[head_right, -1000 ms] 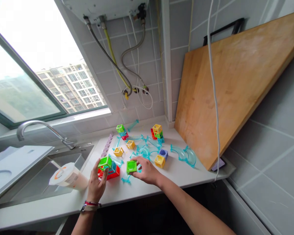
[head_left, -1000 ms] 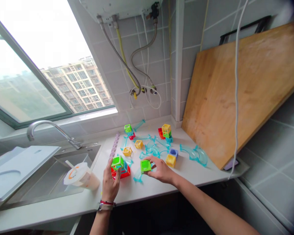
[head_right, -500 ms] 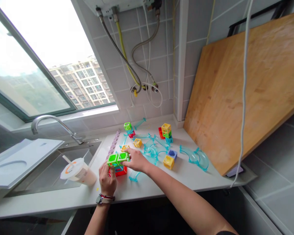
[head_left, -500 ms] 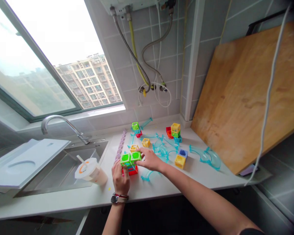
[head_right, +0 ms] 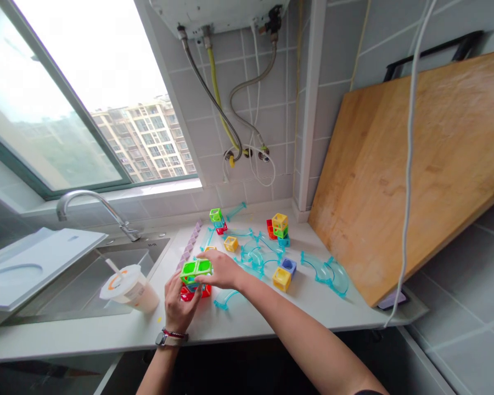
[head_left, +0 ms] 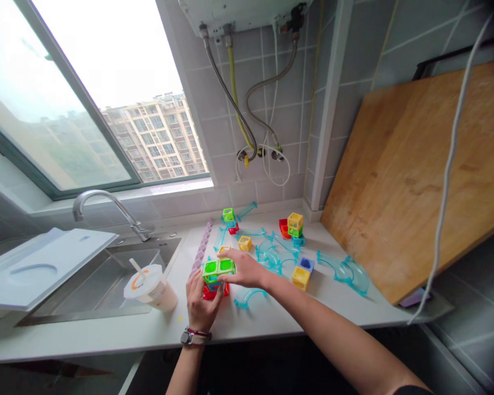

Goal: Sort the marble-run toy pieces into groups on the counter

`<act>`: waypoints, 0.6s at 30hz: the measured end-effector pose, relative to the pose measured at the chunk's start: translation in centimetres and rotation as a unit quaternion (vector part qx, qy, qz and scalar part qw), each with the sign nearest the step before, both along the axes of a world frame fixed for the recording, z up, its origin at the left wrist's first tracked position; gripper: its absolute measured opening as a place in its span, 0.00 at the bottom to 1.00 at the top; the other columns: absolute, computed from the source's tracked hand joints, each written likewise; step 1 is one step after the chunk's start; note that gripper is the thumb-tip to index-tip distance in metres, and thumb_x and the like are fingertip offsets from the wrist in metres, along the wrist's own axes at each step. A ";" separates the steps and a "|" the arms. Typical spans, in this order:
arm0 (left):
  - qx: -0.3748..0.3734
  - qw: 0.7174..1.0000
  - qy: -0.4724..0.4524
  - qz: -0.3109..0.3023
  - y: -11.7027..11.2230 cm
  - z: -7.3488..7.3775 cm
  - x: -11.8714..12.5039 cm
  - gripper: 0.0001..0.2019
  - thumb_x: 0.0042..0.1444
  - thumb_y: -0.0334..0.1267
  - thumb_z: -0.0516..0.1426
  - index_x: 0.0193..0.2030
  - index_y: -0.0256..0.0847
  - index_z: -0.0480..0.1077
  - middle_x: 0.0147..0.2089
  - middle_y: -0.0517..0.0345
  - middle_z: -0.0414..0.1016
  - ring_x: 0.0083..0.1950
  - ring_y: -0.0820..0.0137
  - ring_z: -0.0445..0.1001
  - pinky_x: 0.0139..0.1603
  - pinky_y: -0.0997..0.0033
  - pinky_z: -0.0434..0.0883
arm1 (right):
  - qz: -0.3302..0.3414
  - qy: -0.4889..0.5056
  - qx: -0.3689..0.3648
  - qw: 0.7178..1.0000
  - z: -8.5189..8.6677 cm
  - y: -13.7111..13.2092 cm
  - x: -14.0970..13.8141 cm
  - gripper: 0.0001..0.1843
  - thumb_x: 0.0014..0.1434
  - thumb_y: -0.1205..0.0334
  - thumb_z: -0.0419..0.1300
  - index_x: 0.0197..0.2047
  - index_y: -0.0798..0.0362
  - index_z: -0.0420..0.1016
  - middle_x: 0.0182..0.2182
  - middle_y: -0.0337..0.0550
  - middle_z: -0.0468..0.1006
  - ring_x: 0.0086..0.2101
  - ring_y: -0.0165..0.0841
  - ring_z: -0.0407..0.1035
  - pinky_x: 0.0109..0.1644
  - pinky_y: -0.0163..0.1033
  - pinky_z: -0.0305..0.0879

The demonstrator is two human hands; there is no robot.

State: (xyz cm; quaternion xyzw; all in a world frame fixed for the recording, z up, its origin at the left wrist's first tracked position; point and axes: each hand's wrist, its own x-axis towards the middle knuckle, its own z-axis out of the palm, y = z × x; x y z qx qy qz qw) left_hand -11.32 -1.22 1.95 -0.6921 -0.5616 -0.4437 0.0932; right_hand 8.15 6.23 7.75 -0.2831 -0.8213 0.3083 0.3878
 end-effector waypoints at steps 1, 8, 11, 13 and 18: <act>0.000 1.000 0.001 0.004 0.0 -0.1 0.0 0.20 0.59 0.46 0.63 0.54 0.40 0.70 0.55 0.43 0.75 0.65 0.50 0.67 0.65 0.45 0.66 | 0.010 -0.018 0.008 1.000 0.3 0.2 -0.1 0.33 0.53 0.54 0.73 0.60 0.52 0.73 0.53 0.52 0.79 0.54 0.44 0.73 0.59 0.48 0.67; 0.008 1.000 0.003 0.004 0.3 -0.6 -0.3 0.21 0.58 0.45 0.64 0.55 0.40 0.71 0.57 0.43 0.75 0.64 0.50 0.68 0.66 0.45 0.66 | 0.021 -0.071 0.025 0.997 0.6 1.2 -0.7 0.27 0.53 0.52 0.73 0.55 0.50 0.78 0.48 0.47 0.82 0.48 0.43 0.76 0.54 0.44 0.70; 0.011 1.000 -0.002 0.002 0.2 -0.6 -0.1 0.20 0.58 0.45 0.64 0.55 0.40 0.71 0.57 0.43 0.75 0.64 0.50 0.69 0.66 0.45 0.66 | 0.010 -0.071 0.027 0.997 0.7 0.9 -0.7 0.26 0.53 0.53 0.72 0.54 0.51 0.78 0.46 0.47 0.82 0.46 0.41 0.77 0.53 0.43 0.71; 0.015 1.000 -0.010 0.003 0.1 -0.5 0.1 0.22 0.58 0.45 0.64 0.57 0.41 0.71 0.57 0.44 0.76 0.64 0.50 0.70 0.66 0.44 0.66 | -0.003 -0.071 0.031 0.997 0.8 0.4 -0.7 0.25 0.53 0.55 0.72 0.53 0.51 0.78 0.46 0.47 0.81 0.46 0.41 0.76 0.53 0.43 0.71; 0.031 0.999 -0.013 -0.002 0.0 -0.1 0.4 0.28 0.57 0.44 0.65 0.64 0.44 0.67 0.58 0.46 0.76 0.63 0.50 0.70 0.66 0.44 0.67 | -0.071 -0.009 0.008 0.997 1.1 -1.9 1.7 0.25 0.52 0.59 0.70 0.54 0.52 0.77 0.47 0.47 0.80 0.47 0.41 0.75 0.55 0.45 0.70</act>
